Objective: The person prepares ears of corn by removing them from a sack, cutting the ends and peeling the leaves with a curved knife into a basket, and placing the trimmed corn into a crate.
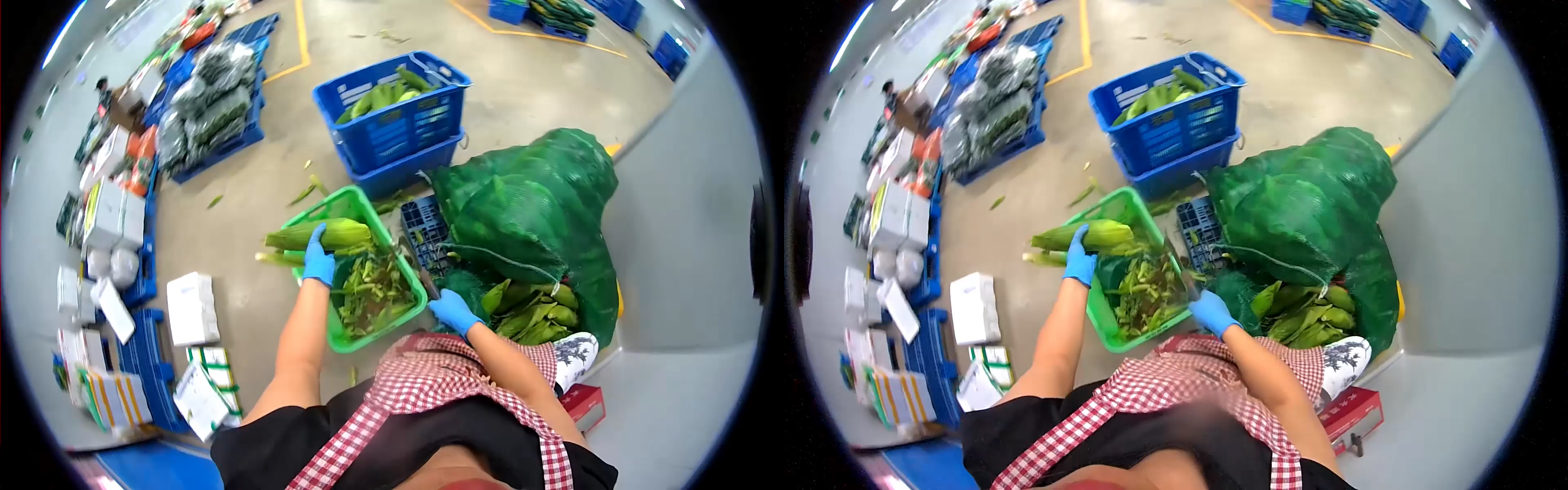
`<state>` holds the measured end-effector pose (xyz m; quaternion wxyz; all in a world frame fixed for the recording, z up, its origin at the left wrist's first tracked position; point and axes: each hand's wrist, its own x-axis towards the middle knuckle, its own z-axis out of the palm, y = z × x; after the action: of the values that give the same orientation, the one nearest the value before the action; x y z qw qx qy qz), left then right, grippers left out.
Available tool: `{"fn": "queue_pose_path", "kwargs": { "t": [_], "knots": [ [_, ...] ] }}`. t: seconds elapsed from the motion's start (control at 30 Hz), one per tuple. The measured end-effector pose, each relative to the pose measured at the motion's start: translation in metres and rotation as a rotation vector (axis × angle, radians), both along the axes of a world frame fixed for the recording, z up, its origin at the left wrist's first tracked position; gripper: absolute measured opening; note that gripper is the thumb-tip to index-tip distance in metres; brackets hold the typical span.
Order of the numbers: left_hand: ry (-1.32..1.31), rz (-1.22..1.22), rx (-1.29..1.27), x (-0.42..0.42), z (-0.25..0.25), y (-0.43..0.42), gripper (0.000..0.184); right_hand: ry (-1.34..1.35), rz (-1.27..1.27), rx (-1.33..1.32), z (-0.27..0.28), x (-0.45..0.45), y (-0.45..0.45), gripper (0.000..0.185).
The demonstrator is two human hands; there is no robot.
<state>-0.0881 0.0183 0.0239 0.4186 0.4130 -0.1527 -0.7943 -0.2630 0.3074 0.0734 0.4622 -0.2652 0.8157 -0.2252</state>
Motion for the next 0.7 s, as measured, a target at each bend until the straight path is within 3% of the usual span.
{"fn": "queue_pose_path", "kwargs": {
  "t": [0.1,0.17,0.2,0.23,0.27,0.3,0.37,0.4,0.47,0.5,0.53,0.6,0.63,0.7],
  "knots": [
    [0.128,-0.024,-0.014,-0.059,0.023,-0.05,0.035,0.025,-0.085,-0.1,-0.042,-0.033,0.047,0.03],
    [0.293,-0.174,-0.193,-0.098,0.011,-0.139,0.032,-0.015,-0.196,-0.148,-0.047,-0.043,0.067,0.027],
    [0.0,-0.313,-0.61,-0.12,0.045,-0.147,0.03,-0.095,-0.282,-0.143,-0.021,-0.04,0.078,0.026],
    [-0.615,-0.369,-1.129,-0.142,0.082,-0.154,0.029,-0.176,-0.37,-0.137,-0.003,-0.036,0.088,0.024],
    [-1.02,-0.231,-1.442,-0.164,0.12,-0.16,0.028,-0.228,-0.454,-0.14,-0.001,-0.036,0.099,0.02],
    [-1.009,-0.301,-1.17,-0.196,0.126,-0.172,0.013,-0.266,-0.511,-0.154,-0.002,-0.036,0.108,0.019],
    [-0.101,0.007,-0.272,-0.258,0.108,-0.185,0.012,-0.345,-0.635,-0.181,-0.006,-0.037,0.132,0.018],
    [-0.119,-0.105,-0.333,-0.276,0.092,-0.17,0.01,-0.344,-0.69,-0.177,-0.008,-0.038,0.142,0.016],
    [-0.193,-0.344,-0.499,-0.288,0.092,-0.055,0.007,-0.333,-0.771,-0.268,-0.004,-0.043,0.172,0.015],
    [-0.24,-0.699,-0.513,-0.288,0.08,-0.004,0.008,-0.288,-0.83,-0.317,-0.001,-0.043,0.189,0.016],
    [-0.121,-1.258,-0.524,-0.294,0.028,0.013,0.013,-0.139,-0.905,-0.368,-0.003,-0.043,0.21,0.016],
    [-0.341,-1.577,-0.527,-0.285,-0.026,0.121,0.019,0.17,-1.067,-0.449,-0.018,-0.06,0.26,0.017],
    [-0.43,-1.712,-0.177,-0.284,-0.04,0.167,0.021,0.315,-1.153,-0.48,-0.029,-0.073,0.287,0.017],
    [-0.517,-1.986,-0.16,-0.296,-0.065,0.237,0.027,0.287,-1.43,-0.484,0.009,-0.12,0.311,0.014]
  ]
}}
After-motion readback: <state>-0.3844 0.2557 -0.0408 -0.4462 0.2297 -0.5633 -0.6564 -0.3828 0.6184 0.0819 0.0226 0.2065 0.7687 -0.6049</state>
